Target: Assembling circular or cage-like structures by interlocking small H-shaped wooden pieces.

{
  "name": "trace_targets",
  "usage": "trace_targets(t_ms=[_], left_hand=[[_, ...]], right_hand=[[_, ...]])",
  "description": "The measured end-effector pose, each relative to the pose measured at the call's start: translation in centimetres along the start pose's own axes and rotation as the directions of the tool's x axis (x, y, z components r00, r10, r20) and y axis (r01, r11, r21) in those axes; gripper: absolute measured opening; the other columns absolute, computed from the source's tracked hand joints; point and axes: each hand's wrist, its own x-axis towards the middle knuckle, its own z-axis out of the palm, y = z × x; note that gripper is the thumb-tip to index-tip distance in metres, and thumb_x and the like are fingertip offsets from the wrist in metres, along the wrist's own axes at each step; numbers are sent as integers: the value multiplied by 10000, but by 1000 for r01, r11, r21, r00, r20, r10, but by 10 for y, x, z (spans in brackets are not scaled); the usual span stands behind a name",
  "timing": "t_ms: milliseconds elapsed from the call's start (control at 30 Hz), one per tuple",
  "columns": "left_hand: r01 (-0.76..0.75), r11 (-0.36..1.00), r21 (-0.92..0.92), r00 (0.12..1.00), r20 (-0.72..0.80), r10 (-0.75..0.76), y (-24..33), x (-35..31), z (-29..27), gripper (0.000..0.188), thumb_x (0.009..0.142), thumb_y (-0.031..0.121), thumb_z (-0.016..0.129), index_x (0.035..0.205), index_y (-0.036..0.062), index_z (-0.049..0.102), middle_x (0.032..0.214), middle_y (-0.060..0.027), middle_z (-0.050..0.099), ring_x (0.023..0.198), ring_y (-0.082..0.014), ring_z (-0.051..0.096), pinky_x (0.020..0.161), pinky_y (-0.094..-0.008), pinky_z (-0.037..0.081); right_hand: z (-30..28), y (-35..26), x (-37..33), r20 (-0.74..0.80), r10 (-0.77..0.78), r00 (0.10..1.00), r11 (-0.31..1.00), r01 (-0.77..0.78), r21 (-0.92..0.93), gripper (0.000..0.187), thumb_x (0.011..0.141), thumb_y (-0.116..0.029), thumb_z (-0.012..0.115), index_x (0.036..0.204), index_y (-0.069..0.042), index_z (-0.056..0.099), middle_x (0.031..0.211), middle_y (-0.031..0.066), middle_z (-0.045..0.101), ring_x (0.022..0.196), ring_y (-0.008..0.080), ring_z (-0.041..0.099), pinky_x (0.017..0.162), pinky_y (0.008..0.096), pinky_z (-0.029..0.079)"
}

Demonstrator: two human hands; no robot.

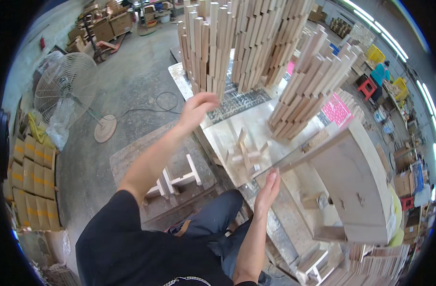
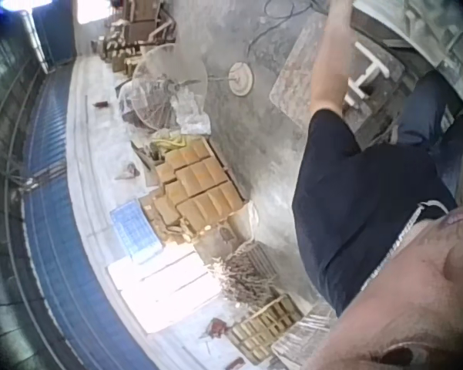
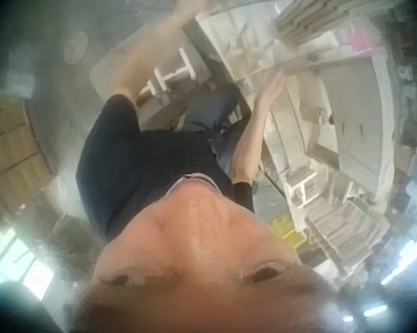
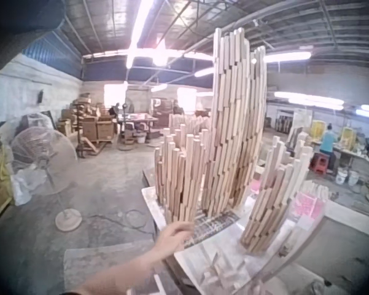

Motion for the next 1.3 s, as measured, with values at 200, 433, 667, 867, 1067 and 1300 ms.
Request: trace_targets(t_ms=[200, 433, 667, 867, 1067, 1300], left_hand=[[164, 979, 119, 986, 8, -166, -62, -144, -83, 420, 887, -42, 623, 1306, -28, 632, 1207, -170, 724, 1142, -238, 699, 987, -350, 544], [105, 974, 203, 991, 64, -120, -87, -171, -26, 550, 850, 27, 728, 1378, -20, 578, 1316, -178, 680, 1203, -271, 670, 996, -390, 539], [-108, 942, 317, 986, -88, 143, 4, -213, 62, 311, 873, 133, 768, 1136, -1, 671, 1047, -139, 698, 1010, -229, 687, 882, -370, 557], [-140, 980, -138, 758, 622, 196, 98, -342, 114, 204, 900, 127, 785, 1080, 36, 755, 1011, -85, 713, 890, -212, 717, 783, -333, 576], [-201, 943, -265, 686, 650, 329, 90, -343, 125, 206, 904, 101, 752, 1092, 18, 749, 965, -76, 669, 773, -235, 691, 706, -355, 558], [-460, 876, -147, 664, 598, 449, 60, -334, 124, 132, 876, 102, 772, 993, 39, 765, 922, -68, 672, 795, -252, 697, 663, -358, 564]], right_hand=[[-87, -82, -141, 83, 34, 996, 995, -25, -100, 120, 983, -111, 704, 1018, -8, 654, 939, 47, 677, 880, 133, 628, 837, 286, 512], [-236, -161, -230, -17, -237, 971, 722, 165, -672, 121, 855, -14, 763, 835, -2, 644, 768, 85, 660, 715, 165, 631, 710, 291, 516], [-325, -140, -317, -230, -203, 952, 725, -12, -688, 100, 942, -30, 641, 846, -7, 624, 740, 74, 665, 722, 134, 633, 670, 285, 497], [-211, -101, -268, 44, -84, 996, 978, 91, -186, 113, 981, -45, 628, 881, 6, 623, 803, 81, 683, 759, 143, 644, 690, 289, 513], [-153, -81, -233, 236, 50, 970, 937, -128, 325, 190, 1069, -113, 594, 1004, 55, 655, 958, 153, 725, 801, 182, 682, 758, 308, 559], [-136, -74, -235, 271, 244, 931, 803, -351, 481, 236, 1072, -173, 593, 1002, 22, 707, 924, 120, 725, 754, 215, 671, 694, 337, 557]])
